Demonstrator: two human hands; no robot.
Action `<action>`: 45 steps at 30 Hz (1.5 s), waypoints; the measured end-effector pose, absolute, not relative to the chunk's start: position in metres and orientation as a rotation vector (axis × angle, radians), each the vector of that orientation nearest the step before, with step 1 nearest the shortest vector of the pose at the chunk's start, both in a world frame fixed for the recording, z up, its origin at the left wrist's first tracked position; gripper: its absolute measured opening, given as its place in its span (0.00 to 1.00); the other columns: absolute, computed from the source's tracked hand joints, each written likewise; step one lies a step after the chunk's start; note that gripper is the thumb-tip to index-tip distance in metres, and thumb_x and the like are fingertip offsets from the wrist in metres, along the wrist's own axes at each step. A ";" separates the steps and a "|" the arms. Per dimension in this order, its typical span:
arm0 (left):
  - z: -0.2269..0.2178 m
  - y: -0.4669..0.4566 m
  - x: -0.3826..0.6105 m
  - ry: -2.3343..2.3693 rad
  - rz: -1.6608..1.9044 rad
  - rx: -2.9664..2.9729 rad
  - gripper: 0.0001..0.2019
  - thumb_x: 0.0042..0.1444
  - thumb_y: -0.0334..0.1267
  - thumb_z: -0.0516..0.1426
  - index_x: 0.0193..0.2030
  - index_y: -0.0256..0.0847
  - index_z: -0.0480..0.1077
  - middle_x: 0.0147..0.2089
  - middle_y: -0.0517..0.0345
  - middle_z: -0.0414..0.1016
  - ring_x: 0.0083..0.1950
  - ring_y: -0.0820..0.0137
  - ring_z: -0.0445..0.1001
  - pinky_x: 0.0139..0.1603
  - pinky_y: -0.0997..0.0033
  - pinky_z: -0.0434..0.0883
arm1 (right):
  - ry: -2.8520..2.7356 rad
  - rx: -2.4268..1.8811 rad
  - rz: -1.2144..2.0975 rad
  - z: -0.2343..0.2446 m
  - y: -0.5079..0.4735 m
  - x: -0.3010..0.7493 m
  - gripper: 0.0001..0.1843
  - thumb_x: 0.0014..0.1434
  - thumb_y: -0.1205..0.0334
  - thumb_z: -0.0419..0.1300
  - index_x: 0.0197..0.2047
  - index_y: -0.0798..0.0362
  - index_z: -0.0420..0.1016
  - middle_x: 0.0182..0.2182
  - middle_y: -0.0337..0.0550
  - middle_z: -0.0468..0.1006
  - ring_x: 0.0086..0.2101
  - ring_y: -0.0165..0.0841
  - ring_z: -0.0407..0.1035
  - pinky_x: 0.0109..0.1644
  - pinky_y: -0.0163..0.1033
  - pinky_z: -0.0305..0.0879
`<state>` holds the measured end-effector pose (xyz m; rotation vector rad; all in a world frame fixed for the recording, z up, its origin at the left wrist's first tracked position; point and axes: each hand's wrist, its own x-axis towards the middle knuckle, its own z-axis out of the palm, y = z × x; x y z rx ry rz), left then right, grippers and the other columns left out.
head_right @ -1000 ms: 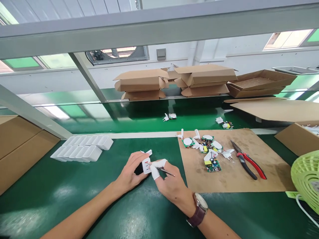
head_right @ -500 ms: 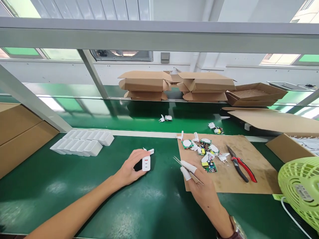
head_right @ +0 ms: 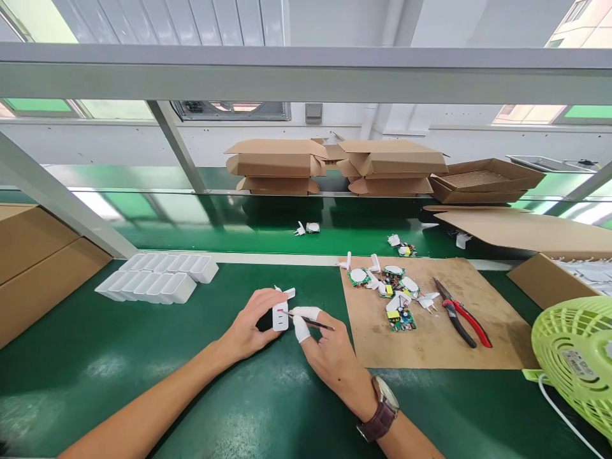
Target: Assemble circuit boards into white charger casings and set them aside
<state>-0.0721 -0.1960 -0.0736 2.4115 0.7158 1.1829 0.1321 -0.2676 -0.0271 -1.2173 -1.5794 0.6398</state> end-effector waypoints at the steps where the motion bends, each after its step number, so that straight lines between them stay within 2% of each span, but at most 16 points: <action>1: -0.073 -0.196 -0.072 0.718 1.176 2.410 0.27 0.61 0.30 0.61 0.66 0.45 0.64 0.60 0.44 0.76 0.62 0.56 0.71 0.63 0.43 0.72 | -1.593 -1.218 0.634 -0.027 -0.267 0.133 0.13 0.65 0.64 0.59 0.48 0.48 0.83 0.41 0.43 0.87 0.38 0.36 0.83 0.46 0.38 0.83; 6: -0.070 -0.199 -0.071 0.701 1.175 2.412 0.27 0.63 0.31 0.61 0.68 0.45 0.63 0.60 0.44 0.76 0.61 0.57 0.70 0.62 0.44 0.73 | -1.660 -1.196 0.507 -0.030 -0.265 0.128 0.13 0.65 0.66 0.57 0.46 0.48 0.83 0.39 0.43 0.86 0.34 0.35 0.83 0.42 0.37 0.83; 9: -0.068 -0.201 -0.071 0.719 1.170 2.415 0.27 0.64 0.32 0.61 0.68 0.45 0.62 0.60 0.44 0.75 0.61 0.57 0.70 0.61 0.45 0.73 | -1.693 -1.102 0.372 -0.035 -0.265 0.121 0.14 0.66 0.69 0.55 0.47 0.49 0.81 0.38 0.45 0.86 0.35 0.36 0.82 0.42 0.38 0.83; 14: -0.066 -0.203 -0.069 0.756 1.182 2.410 0.27 0.64 0.35 0.61 0.68 0.44 0.62 0.59 0.42 0.75 0.61 0.56 0.70 0.61 0.45 0.73 | -1.821 -0.987 0.198 -0.042 -0.270 0.117 0.22 0.64 0.76 0.56 0.59 0.48 0.73 0.47 0.48 0.84 0.44 0.37 0.82 0.48 0.40 0.82; 19: -0.065 -0.203 -0.068 0.786 1.164 2.396 0.27 0.64 0.37 0.62 0.68 0.45 0.61 0.59 0.43 0.75 0.61 0.55 0.70 0.62 0.46 0.72 | -1.954 -0.874 -0.025 -0.049 -0.271 0.123 0.29 0.63 0.78 0.56 0.66 0.56 0.66 0.51 0.57 0.82 0.53 0.43 0.78 0.54 0.47 0.81; 21: -0.066 -0.202 -0.069 0.796 1.174 2.378 0.28 0.63 0.38 0.63 0.68 0.44 0.61 0.59 0.43 0.75 0.60 0.56 0.70 0.62 0.46 0.72 | -1.997 -0.860 -0.038 -0.050 -0.269 0.122 0.30 0.63 0.78 0.55 0.67 0.56 0.66 0.53 0.58 0.82 0.55 0.44 0.77 0.55 0.48 0.81; 23: -0.068 -0.200 -0.069 0.781 1.194 2.369 0.28 0.63 0.37 0.63 0.68 0.44 0.61 0.59 0.43 0.74 0.60 0.56 0.70 0.62 0.46 0.72 | -1.957 -0.881 0.019 -0.045 -0.267 0.121 0.27 0.63 0.77 0.55 0.64 0.53 0.69 0.51 0.54 0.83 0.51 0.42 0.79 0.53 0.46 0.82; 26: -0.071 -0.198 -0.070 0.755 1.193 2.364 0.28 0.63 0.35 0.62 0.68 0.45 0.61 0.59 0.44 0.74 0.60 0.57 0.71 0.62 0.47 0.72 | -1.770 -1.075 0.183 -0.028 -0.265 0.124 0.16 0.67 0.71 0.56 0.55 0.50 0.77 0.41 0.47 0.86 0.39 0.37 0.83 0.44 0.39 0.83; 28: -0.072 -0.198 -0.070 0.761 1.179 2.355 0.28 0.62 0.33 0.62 0.68 0.46 0.62 0.59 0.45 0.75 0.60 0.57 0.71 0.62 0.47 0.72 | -1.673 -1.189 0.210 -0.015 -0.266 0.136 0.11 0.68 0.66 0.58 0.49 0.50 0.79 0.38 0.45 0.86 0.35 0.36 0.82 0.41 0.38 0.83; 31: -0.072 -0.198 -0.071 0.760 1.155 2.347 0.27 0.62 0.31 0.61 0.67 0.47 0.62 0.60 0.46 0.75 0.62 0.58 0.70 0.64 0.47 0.72 | -1.682 -1.127 0.055 -0.007 -0.269 0.165 0.09 0.66 0.66 0.61 0.47 0.48 0.80 0.39 0.44 0.85 0.38 0.36 0.81 0.45 0.42 0.81; 34: -0.071 -0.199 -0.071 0.746 1.131 2.336 0.28 0.61 0.29 0.60 0.67 0.48 0.62 0.61 0.48 0.75 0.63 0.58 0.70 0.65 0.46 0.71 | -1.698 -1.231 -0.140 -0.016 -0.274 0.201 0.11 0.65 0.68 0.62 0.48 0.46 0.79 0.39 0.42 0.85 0.39 0.36 0.81 0.47 0.42 0.80; 36: -0.070 -0.200 -0.071 0.747 1.124 2.326 0.28 0.60 0.28 0.60 0.67 0.48 0.62 0.62 0.48 0.75 0.63 0.58 0.70 0.65 0.47 0.71 | -1.730 -1.325 -0.260 -0.028 -0.279 0.222 0.10 0.66 0.66 0.60 0.48 0.46 0.79 0.38 0.41 0.86 0.37 0.36 0.82 0.45 0.40 0.80; 40: -0.068 -0.201 -0.069 0.757 1.133 2.315 0.29 0.59 0.27 0.60 0.66 0.48 0.63 0.62 0.49 0.74 0.64 0.58 0.70 0.66 0.46 0.71 | -1.982 -1.397 -0.324 -0.048 -0.290 0.255 0.15 0.68 0.63 0.54 0.52 0.49 0.78 0.40 0.47 0.85 0.37 0.38 0.81 0.41 0.41 0.80; 42: -0.068 -0.202 -0.068 0.760 1.141 2.311 0.29 0.59 0.27 0.59 0.66 0.48 0.63 0.62 0.49 0.74 0.64 0.58 0.69 0.66 0.46 0.71 | -2.132 -1.421 -0.336 -0.053 -0.297 0.268 0.18 0.69 0.62 0.52 0.56 0.51 0.77 0.43 0.49 0.85 0.41 0.40 0.80 0.44 0.43 0.79; 45: -0.068 -0.203 -0.066 0.760 1.145 2.297 0.28 0.59 0.27 0.59 0.66 0.48 0.62 0.61 0.48 0.74 0.64 0.58 0.69 0.66 0.46 0.71 | -2.370 -1.469 -0.415 -0.055 -0.308 0.283 0.20 0.69 0.58 0.52 0.59 0.52 0.76 0.52 0.53 0.82 0.51 0.48 0.76 0.51 0.53 0.76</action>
